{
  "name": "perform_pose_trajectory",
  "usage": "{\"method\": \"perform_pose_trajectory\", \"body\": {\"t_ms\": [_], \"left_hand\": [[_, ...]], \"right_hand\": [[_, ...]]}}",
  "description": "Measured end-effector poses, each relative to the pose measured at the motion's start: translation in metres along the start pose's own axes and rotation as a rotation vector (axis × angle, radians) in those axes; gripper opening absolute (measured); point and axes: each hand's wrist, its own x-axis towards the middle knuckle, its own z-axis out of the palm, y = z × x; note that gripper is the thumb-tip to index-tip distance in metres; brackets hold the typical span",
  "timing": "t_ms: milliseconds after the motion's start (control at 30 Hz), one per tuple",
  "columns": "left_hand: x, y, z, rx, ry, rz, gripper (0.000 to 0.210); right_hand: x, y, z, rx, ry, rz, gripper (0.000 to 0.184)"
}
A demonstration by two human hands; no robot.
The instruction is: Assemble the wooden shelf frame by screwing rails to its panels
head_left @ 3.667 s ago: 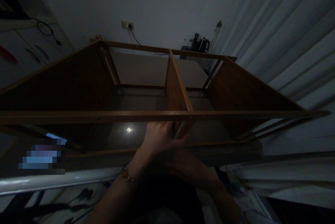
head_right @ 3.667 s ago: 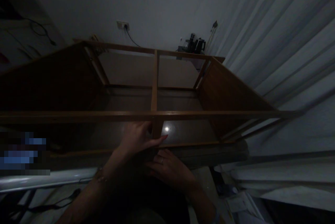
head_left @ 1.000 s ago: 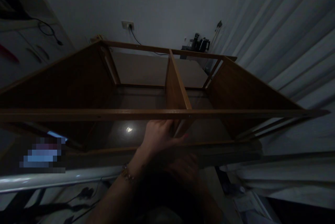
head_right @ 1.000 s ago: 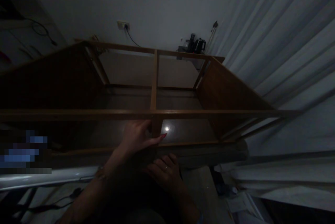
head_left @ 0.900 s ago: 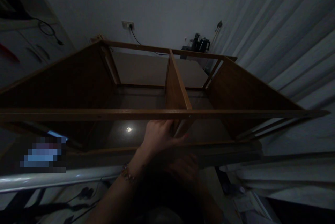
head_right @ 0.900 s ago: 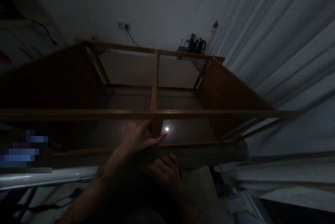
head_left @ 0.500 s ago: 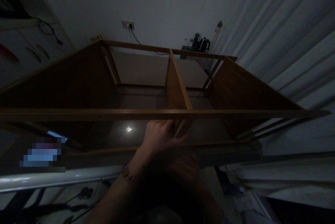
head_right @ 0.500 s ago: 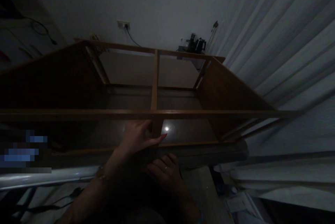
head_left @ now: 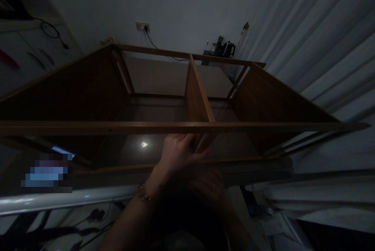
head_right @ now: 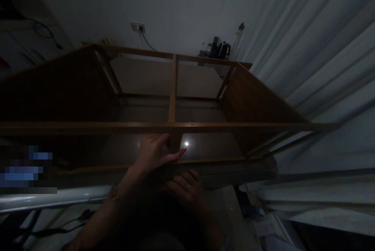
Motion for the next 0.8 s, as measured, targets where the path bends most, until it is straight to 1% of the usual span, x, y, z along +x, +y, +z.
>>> {"method": "perform_pose_trajectory", "body": {"t_ms": [100, 233, 333, 467, 633, 800], "left_hand": [[-0.0005, 0.0001, 0.0009, -0.006, 0.001, 0.0, 0.043], [-0.0008, 0.0011, -0.0002, -0.018, -0.022, -0.017, 0.041], [-0.001, 0.0014, -0.0012, -0.049, -0.037, -0.034, 0.04], [-0.0009, 0.0012, -0.0009, -0.075, -0.024, -0.026, 0.042], [-0.0004, 0.0013, -0.0005, -0.049, -0.031, -0.026, 0.042], [-0.001, 0.0017, -0.0004, -0.028, -0.025, -0.026, 0.042]], "right_hand": [[-0.0012, 0.0021, -0.0004, 0.006, -0.024, -0.009, 0.011], [-0.0021, 0.0029, 0.0001, 0.001, 0.012, -0.028, 0.009], [-0.0005, 0.0016, -0.0008, 0.001, 0.002, -0.009, 0.011], [0.0038, -0.0008, -0.0033, 0.001, -0.005, -0.011, 0.013], [0.0029, -0.0019, -0.0034, 0.008, -0.02, -0.034, 0.016], [-0.0036, -0.0003, -0.0026, 0.0, -0.079, -0.06, 0.015]]}}
